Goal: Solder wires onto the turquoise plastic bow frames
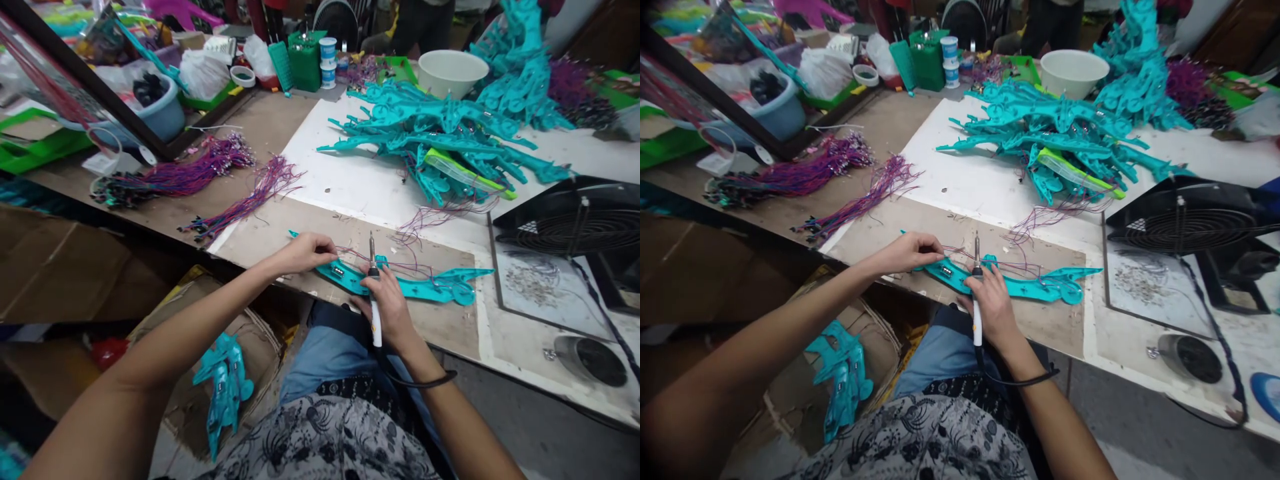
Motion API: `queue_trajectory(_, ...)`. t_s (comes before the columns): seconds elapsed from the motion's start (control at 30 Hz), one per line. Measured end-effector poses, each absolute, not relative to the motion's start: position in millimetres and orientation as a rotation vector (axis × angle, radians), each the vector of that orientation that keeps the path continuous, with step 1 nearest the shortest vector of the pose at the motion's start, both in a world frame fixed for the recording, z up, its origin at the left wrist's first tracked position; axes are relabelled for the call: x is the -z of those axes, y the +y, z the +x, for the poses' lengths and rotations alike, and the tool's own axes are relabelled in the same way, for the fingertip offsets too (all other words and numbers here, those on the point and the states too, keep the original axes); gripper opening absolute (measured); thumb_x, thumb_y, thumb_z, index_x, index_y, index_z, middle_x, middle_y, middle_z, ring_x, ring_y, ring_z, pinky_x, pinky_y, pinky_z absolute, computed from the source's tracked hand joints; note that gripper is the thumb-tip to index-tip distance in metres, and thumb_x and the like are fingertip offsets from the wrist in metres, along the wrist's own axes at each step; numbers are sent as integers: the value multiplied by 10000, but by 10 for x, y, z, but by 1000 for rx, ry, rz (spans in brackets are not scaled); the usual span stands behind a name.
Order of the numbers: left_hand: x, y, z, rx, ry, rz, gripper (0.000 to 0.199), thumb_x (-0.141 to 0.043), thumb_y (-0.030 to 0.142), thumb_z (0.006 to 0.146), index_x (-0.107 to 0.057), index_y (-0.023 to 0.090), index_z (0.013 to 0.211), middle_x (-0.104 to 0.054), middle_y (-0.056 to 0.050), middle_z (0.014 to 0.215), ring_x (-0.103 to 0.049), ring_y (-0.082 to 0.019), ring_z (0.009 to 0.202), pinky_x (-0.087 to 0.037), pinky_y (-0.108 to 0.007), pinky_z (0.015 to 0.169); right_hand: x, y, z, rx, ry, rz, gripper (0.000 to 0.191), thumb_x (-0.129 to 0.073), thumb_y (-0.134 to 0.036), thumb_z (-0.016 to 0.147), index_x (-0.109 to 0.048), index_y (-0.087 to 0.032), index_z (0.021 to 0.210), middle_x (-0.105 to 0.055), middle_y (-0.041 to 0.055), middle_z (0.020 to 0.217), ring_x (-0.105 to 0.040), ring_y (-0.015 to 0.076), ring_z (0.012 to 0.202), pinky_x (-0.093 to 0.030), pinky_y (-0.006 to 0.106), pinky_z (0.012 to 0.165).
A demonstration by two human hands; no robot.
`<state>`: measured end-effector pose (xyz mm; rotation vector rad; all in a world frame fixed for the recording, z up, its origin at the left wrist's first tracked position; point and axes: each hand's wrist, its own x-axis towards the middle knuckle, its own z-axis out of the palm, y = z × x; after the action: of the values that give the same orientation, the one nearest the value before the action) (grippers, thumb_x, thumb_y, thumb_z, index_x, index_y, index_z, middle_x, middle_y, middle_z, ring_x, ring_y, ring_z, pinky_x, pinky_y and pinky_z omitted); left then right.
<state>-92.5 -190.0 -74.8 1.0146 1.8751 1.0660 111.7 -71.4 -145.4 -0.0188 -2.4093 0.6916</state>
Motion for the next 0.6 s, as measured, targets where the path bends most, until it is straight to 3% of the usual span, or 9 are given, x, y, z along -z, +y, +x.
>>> queue_trajectory(0.23,861,-1928,-641,-1106,1720,877,68,-636,170,709,-696,143,692,-603,1,593,-483,-93,547,-343,-194,535,1391,-423,1372,-832,-2503,77,261,-607,-159,844,-525,-237,1080,-644,103,1163,-565,243,1177,-438,536,1028)
queue_trajectory(0.33,899,-1893,-435,-1123,1763,946,77,-621,159,731,-686,145,692,-596,2,602,-487,-99,566,-338,-200,547,1284,-386,1533,-877,-2425,-32,270,-595,-289,878,-537,-236,1136,-668,104,1105,-576,265,1157,-447,532,1005)
queue_trajectory(0.47,956,-1865,-304,-1097,1860,1015,79,-619,148,744,-679,147,692,-604,-5,630,-512,-113,598,-355,-211,575,1120,-586,1745,-986,-2249,-263,412,-429,-466,939,-550,-221,1248,-669,111,986,-638,260,985,-531,445,839)
queue_trajectory(0.6,959,-1865,-286,-1072,1882,1051,75,-625,122,736,-672,143,682,-615,-8,662,-529,-117,626,-372,-212,593,1018,-826,1866,-1047,-2161,-373,235,-596,-174,853,-647,-244,1072,-667,46,858,-651,194,799,-535,331,710)
